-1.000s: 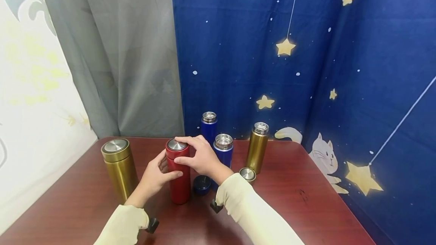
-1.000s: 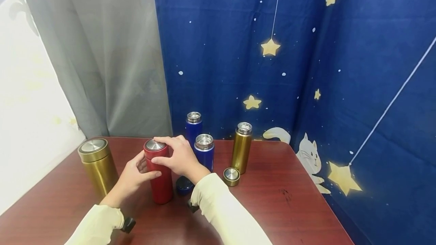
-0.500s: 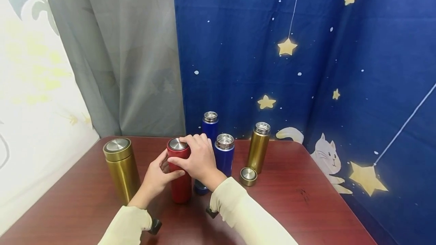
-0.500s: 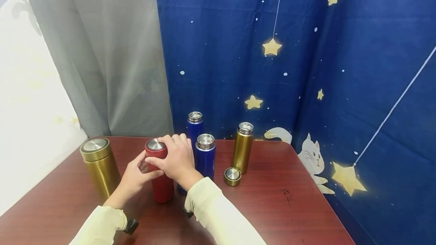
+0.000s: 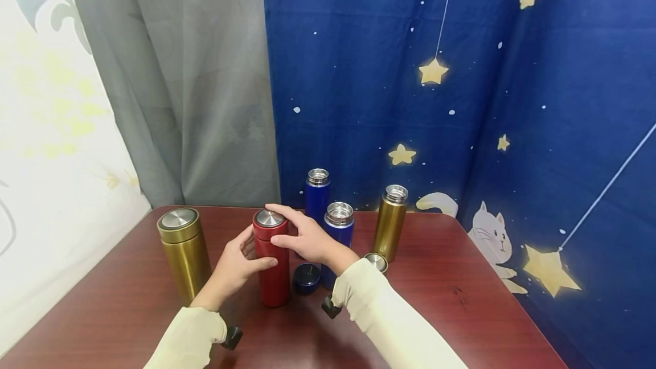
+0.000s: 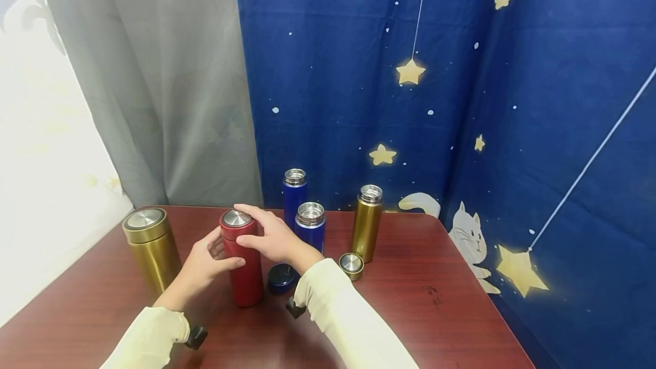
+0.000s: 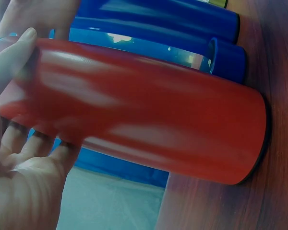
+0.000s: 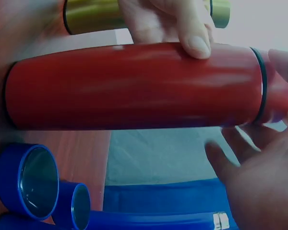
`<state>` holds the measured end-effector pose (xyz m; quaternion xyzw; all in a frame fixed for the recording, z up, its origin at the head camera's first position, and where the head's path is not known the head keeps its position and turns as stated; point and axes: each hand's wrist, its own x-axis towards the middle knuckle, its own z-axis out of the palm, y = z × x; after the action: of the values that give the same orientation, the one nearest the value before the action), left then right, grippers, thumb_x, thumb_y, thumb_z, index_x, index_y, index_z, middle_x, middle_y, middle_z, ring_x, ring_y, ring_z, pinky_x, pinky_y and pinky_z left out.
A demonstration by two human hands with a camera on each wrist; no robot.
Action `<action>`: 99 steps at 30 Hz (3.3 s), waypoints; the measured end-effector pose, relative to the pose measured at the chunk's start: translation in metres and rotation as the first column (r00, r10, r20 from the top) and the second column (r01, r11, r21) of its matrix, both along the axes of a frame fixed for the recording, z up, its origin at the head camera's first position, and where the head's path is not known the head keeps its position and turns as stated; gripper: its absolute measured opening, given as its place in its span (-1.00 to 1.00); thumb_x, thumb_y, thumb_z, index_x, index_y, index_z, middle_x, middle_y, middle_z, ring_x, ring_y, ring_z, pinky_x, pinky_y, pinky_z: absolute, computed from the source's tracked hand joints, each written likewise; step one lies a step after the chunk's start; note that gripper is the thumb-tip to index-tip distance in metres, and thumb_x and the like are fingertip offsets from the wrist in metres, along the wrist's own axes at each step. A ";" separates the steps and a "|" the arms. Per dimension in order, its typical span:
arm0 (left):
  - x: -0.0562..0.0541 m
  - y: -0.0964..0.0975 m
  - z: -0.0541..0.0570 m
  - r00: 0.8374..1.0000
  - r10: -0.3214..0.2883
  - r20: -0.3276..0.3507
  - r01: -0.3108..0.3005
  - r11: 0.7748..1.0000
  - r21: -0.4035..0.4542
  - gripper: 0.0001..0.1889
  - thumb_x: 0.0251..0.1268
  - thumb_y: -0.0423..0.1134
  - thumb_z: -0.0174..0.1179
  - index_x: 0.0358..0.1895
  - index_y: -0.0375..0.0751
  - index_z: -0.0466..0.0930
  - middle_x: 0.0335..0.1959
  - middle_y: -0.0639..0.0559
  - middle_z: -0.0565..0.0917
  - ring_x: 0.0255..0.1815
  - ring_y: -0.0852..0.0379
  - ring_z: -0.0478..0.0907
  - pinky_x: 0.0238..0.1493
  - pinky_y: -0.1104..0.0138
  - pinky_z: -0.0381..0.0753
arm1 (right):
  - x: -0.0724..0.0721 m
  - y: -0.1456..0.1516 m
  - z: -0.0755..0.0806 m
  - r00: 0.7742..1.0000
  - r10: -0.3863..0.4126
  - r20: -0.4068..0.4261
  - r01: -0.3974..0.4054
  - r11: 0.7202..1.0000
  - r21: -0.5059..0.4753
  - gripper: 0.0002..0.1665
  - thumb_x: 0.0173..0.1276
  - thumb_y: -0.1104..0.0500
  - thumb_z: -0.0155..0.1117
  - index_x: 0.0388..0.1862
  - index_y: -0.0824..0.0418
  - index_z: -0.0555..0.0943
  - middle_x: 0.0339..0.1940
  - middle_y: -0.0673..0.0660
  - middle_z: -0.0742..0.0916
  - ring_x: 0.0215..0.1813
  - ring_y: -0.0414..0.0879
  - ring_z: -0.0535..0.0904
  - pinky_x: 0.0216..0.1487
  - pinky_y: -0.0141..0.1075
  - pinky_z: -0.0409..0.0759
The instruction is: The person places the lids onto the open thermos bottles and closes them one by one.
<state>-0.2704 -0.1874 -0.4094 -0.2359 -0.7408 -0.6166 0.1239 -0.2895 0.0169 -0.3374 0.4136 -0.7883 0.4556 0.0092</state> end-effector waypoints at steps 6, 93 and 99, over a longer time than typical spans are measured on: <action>0.003 0.001 0.001 1.000 0.001 0.012 -0.001 1.000 0.009 -0.13 0.04 -0.40 0.45 0.46 -0.22 0.21 0.24 -0.25 0.51 0.13 -0.02 0.58 0.05 0.30 0.57 | -0.001 0.002 0.000 0.999 0.016 0.027 -0.015 0.999 -0.036 -0.33 0.40 0.08 0.22 0.47 0.01 0.32 0.30 0.06 0.55 0.25 -0.15 0.48 0.24 -0.19 0.46; 0.004 -0.001 0.002 1.000 -0.013 -0.001 0.013 1.000 -0.004 -0.16 0.05 -0.39 0.45 0.44 -0.22 0.24 0.24 -0.24 0.51 0.13 -0.07 0.58 0.05 0.31 0.57 | 0.001 -0.009 -0.002 0.962 0.147 0.229 -0.078 0.955 -0.285 -0.22 0.26 0.36 0.28 0.46 0.18 0.30 0.27 0.20 0.54 0.20 -0.06 0.51 0.16 -0.27 0.52; 0.003 -0.001 0.001 1.000 -0.011 -0.013 0.011 1.000 -0.001 -0.17 0.06 -0.40 0.44 0.44 -0.22 0.24 0.24 -0.24 0.51 0.12 -0.05 0.58 0.06 0.31 0.57 | 0.002 -0.011 -0.004 0.992 -0.049 0.115 0.074 0.973 -0.219 -0.14 0.15 0.23 0.44 0.44 0.03 0.34 0.20 0.11 0.58 0.15 -0.12 0.51 0.15 -0.24 0.52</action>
<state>-0.2672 -0.1885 -0.4086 -0.2441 -0.7391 -0.6153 0.1250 -0.2876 0.0063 -0.3412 0.3598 -0.7440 0.5624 0.0267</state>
